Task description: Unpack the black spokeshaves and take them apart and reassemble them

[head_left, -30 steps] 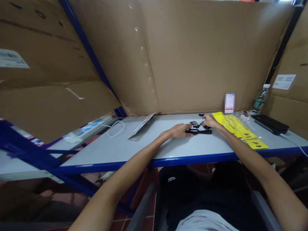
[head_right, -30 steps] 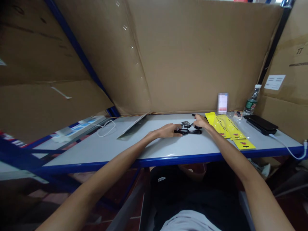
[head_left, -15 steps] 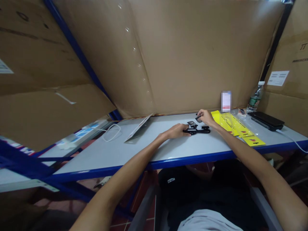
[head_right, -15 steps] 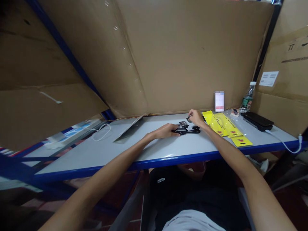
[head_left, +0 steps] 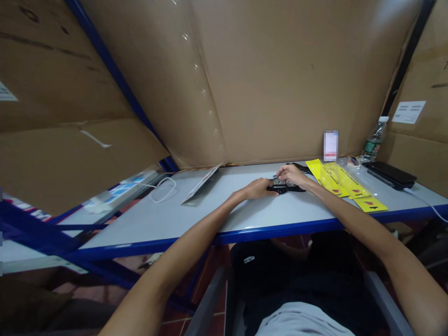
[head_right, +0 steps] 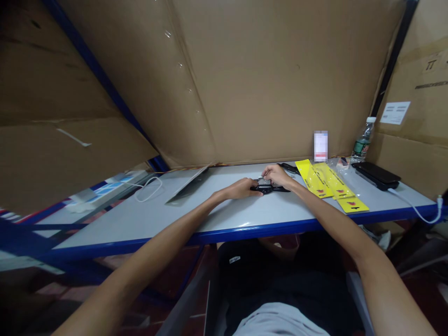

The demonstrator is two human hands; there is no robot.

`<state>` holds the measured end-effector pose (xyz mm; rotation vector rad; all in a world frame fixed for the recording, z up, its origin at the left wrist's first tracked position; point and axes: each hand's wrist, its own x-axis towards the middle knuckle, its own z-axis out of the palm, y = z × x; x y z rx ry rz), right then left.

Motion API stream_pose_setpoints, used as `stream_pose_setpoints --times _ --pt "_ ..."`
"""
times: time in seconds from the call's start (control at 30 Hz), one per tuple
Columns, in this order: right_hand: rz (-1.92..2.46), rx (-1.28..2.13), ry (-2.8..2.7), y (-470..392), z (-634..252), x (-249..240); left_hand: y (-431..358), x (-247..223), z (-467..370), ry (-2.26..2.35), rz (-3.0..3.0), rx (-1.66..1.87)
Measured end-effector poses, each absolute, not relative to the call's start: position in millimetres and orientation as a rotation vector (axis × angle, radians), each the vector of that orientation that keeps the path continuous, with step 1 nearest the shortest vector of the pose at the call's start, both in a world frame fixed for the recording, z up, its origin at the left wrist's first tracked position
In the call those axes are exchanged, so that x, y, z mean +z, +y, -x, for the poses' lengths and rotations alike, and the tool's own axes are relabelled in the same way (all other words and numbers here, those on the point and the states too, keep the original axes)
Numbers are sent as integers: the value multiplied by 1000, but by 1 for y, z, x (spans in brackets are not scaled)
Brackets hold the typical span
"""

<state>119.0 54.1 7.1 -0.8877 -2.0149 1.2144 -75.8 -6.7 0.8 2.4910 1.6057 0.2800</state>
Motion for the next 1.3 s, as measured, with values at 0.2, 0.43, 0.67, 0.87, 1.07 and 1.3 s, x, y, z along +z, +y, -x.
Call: stream_pose_setpoints --times 0.2,0.43,0.67,0.87,1.07,1.3 --pt "1035 1134 -2069 55 -120 7 -6 2 75 1623 -2483 255" --pt "1047 855 -2297 55 -121 11 -8 3 76 1600 -2473 241" --pt "1030 730 -2403 56 -123 13 -9 6 76 1561 -2444 229" --pt "1130 197 -2257 60 -132 22 -10 6 75 1584 -2443 225" --pt "1295 -21 -2407 68 -142 14 -10 7 75 1565 -2468 204" --pt "1183 -57 -2510 66 -134 5 -10 8 74 1585 -2472 158"
